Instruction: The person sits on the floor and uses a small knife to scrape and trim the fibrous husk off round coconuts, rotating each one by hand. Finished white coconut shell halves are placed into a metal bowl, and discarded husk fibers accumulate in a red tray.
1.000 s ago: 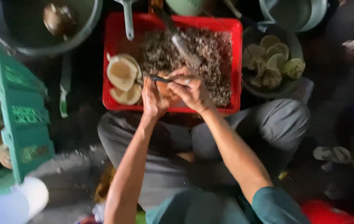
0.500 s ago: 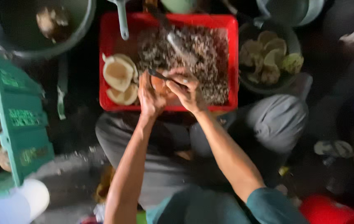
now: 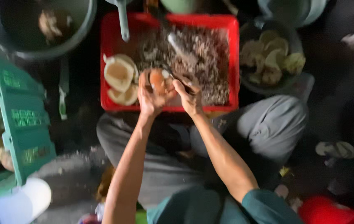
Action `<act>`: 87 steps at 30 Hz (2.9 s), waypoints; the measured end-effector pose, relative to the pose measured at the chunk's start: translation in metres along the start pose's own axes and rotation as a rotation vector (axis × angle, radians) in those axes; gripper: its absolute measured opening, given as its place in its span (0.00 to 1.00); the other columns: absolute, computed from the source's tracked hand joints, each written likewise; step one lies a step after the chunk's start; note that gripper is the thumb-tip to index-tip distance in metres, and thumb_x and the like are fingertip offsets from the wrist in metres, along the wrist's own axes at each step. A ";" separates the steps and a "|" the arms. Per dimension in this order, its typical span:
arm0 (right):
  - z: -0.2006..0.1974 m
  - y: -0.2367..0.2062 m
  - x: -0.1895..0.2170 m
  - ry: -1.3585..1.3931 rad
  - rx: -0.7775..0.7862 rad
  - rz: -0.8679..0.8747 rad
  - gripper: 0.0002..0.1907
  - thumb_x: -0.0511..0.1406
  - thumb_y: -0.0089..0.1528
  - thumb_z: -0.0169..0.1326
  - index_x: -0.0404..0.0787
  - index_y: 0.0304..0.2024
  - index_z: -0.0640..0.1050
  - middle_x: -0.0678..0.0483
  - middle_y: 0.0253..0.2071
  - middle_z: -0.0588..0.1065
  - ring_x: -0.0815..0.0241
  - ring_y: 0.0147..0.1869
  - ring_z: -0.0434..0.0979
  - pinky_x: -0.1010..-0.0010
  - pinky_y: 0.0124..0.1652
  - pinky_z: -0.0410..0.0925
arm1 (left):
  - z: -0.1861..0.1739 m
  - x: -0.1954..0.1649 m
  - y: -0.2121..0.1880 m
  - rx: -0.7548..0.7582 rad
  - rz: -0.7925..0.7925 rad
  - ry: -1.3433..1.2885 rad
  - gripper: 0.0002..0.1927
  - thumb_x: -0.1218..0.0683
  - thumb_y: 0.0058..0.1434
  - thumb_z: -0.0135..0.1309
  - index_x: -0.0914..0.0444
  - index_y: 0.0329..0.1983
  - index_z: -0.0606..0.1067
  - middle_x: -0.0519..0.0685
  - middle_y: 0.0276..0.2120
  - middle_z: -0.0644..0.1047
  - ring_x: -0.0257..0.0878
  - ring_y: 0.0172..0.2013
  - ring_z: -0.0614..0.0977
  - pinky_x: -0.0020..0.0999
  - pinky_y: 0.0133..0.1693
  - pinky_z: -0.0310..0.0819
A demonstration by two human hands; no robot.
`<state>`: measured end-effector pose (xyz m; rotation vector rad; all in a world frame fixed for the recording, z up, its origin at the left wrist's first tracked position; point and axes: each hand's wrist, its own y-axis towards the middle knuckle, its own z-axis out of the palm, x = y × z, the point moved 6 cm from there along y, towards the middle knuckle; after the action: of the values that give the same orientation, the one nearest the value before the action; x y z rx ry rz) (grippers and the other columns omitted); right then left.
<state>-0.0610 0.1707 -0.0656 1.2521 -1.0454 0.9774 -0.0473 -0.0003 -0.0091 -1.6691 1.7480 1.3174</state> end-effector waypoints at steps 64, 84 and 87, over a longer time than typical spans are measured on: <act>0.014 0.036 0.058 -0.314 0.329 -0.177 0.13 0.40 0.67 0.58 0.37 0.41 0.84 0.53 0.48 0.78 0.58 0.53 0.79 0.64 0.53 0.74 | 0.008 0.001 0.007 0.226 -0.309 -0.378 0.29 0.48 0.51 0.70 0.63 0.51 0.72 0.54 0.42 0.81 0.51 0.42 0.82 0.42 0.45 0.80; 0.003 0.035 0.028 -0.160 0.194 -0.039 0.11 0.39 0.67 0.59 0.38 0.45 0.84 0.55 0.44 0.81 0.60 0.48 0.82 0.67 0.50 0.75 | 0.010 0.000 -0.005 -0.088 -0.048 0.037 0.50 0.42 0.42 0.78 0.70 0.61 0.67 0.62 0.52 0.74 0.57 0.51 0.79 0.47 0.54 0.76; 0.001 0.029 0.020 -0.144 0.226 -0.039 0.13 0.41 0.68 0.56 0.39 0.46 0.84 0.55 0.44 0.79 0.62 0.50 0.79 0.65 0.52 0.73 | 0.010 -0.001 -0.007 -0.063 -0.030 0.034 0.49 0.43 0.47 0.78 0.68 0.64 0.66 0.61 0.54 0.75 0.58 0.54 0.77 0.49 0.56 0.74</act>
<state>-0.0837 0.1724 -0.0386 1.5417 -1.0378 1.0082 -0.0444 0.0094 -0.0159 -1.7548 1.7105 1.3518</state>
